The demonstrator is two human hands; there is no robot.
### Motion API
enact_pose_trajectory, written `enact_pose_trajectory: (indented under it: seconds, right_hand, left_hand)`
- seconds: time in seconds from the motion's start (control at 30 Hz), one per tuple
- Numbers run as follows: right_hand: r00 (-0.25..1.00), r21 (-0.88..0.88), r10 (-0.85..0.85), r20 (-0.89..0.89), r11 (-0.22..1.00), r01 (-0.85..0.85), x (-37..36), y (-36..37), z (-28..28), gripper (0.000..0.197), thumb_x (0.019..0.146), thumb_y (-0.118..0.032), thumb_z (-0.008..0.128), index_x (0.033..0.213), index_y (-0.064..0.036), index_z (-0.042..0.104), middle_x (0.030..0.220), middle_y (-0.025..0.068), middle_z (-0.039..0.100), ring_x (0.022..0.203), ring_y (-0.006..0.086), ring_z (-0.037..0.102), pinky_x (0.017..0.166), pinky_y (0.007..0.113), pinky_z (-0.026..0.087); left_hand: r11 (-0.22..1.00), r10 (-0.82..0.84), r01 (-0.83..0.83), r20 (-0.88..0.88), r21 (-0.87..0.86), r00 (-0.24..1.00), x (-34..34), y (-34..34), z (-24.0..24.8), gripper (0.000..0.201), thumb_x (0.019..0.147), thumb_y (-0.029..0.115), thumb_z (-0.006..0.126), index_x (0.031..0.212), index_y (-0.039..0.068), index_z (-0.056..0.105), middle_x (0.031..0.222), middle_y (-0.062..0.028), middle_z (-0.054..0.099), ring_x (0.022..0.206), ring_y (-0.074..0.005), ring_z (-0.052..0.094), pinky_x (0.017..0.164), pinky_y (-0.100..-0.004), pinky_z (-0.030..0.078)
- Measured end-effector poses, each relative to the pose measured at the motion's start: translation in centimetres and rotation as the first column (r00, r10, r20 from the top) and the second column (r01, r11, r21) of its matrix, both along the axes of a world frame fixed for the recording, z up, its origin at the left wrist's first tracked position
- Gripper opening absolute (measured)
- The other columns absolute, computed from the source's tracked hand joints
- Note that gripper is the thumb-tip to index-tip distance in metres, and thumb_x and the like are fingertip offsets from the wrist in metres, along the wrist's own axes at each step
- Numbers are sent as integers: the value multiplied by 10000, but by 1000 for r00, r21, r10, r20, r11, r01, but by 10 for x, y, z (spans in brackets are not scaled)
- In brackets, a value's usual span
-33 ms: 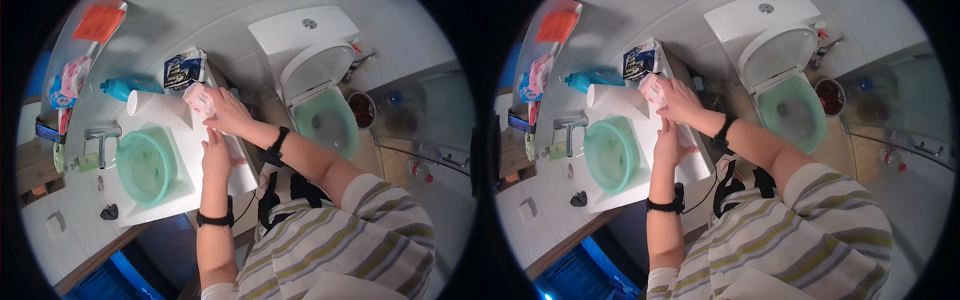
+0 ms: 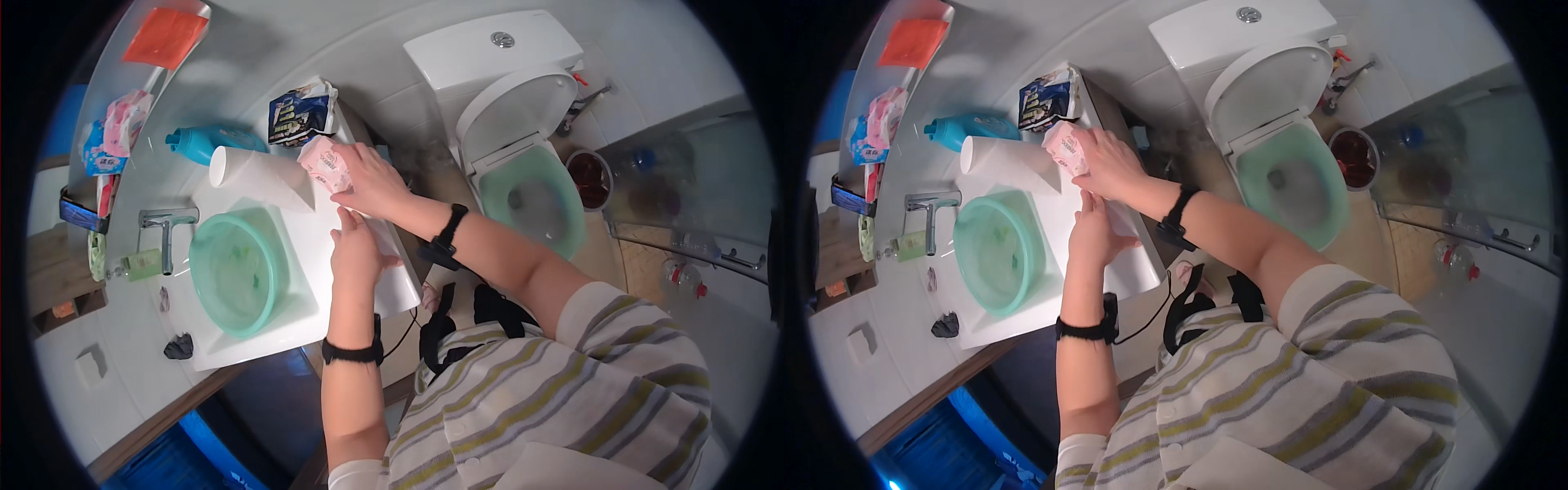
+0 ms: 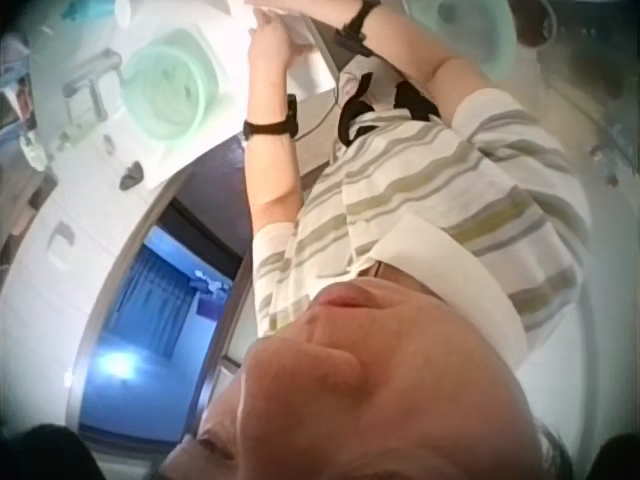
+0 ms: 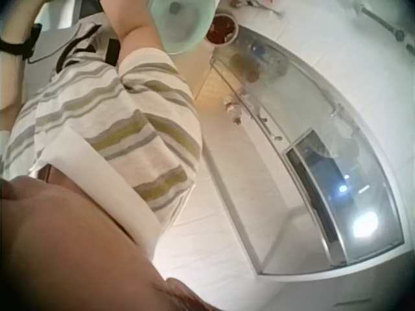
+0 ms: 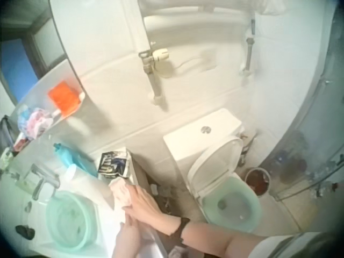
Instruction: Organizing cleaning supplies and scrubbing a bathroom wall with a cloth.
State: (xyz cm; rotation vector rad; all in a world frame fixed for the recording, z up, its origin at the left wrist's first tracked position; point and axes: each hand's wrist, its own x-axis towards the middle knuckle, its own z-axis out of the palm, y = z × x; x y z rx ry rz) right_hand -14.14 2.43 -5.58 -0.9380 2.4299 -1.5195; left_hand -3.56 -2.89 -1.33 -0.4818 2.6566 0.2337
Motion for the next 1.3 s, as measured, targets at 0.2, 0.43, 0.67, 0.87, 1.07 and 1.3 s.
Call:
enact_pose_trajectory:
  seconds: [0.2, 0.43, 0.67, 0.87, 1.07, 1.3]
  right_hand:
    - [992, -149, 7, 122, 989, 12, -16, 9, -14, 601, 614, -173, 719, 1158, -70, 487, 1054, 161, 562, 1006, 324, 545, 856, 406, 448]
    - [864, -140, -313, 395, 909, 393, -20, 96, -88, 486, 689, -88, 663, 1143, -64, 493, 1020, 143, 620, 908, 202, 614, 778, 307, 485]
    - [644, 103, -364, 673, 908, 406, 19, 132, -210, 500, 645, -190, 719, 1086, -60, 523, 960, 160, 639, 917, 295, 619, 808, 351, 487]
    - [709, 166, -323, 627, 944, 284, 43, 85, -281, 500, 644, -216, 740, 1101, -132, 557, 986, 166, 620, 911, 355, 589, 809, 397, 477]
    - [816, 273, -287, 502, 948, 165, 44, 57, -328, 379, 689, -159, 669, 1058, -152, 584, 991, 131, 593, 952, 343, 563, 826, 408, 471]
    - [967, 253, -133, 219, 964, 75, 10, 9, -360, 303, 767, -125, 562, 1064, -181, 586, 1001, 70, 567, 1033, 277, 502, 800, 381, 481]
  left_hand:
    - [966, -120, 180, 290, -188, 949, -32, 30, 9, 1103, 510, 294, 839, 1355, -66, 227, 1384, -260, 291, 1233, -419, 359, 935, -428, 434]
    - [975, -157, 184, 197, -126, 968, -72, 73, 1, 827, 587, 308, 796, 1301, 166, 402, 1422, -133, 284, 1266, -451, 295, 948, -576, 381]
    - [846, -238, 442, 533, -297, 812, -91, 44, 4, 835, 534, 343, 822, 1270, 145, 480, 1404, -159, 313, 1325, -401, 211, 1003, -626, 260]
    - [867, -362, 464, 409, -184, 838, -110, 46, -14, 591, 596, 353, 789, 1017, -11, 589, 1135, -243, 519, 1162, -363, 453, 1072, -576, 72]
    - [888, -220, 337, 355, -312, 909, -109, 59, -19, 604, 641, 355, 758, 1065, -32, 568, 1023, -196, 561, 1022, -365, 533, 1094, -490, 134]
    - [917, -328, 363, 202, -168, 923, -96, 50, -2, 572, 666, 297, 756, 1089, -39, 564, 1120, -231, 565, 1098, -390, 497, 1096, -462, 175]
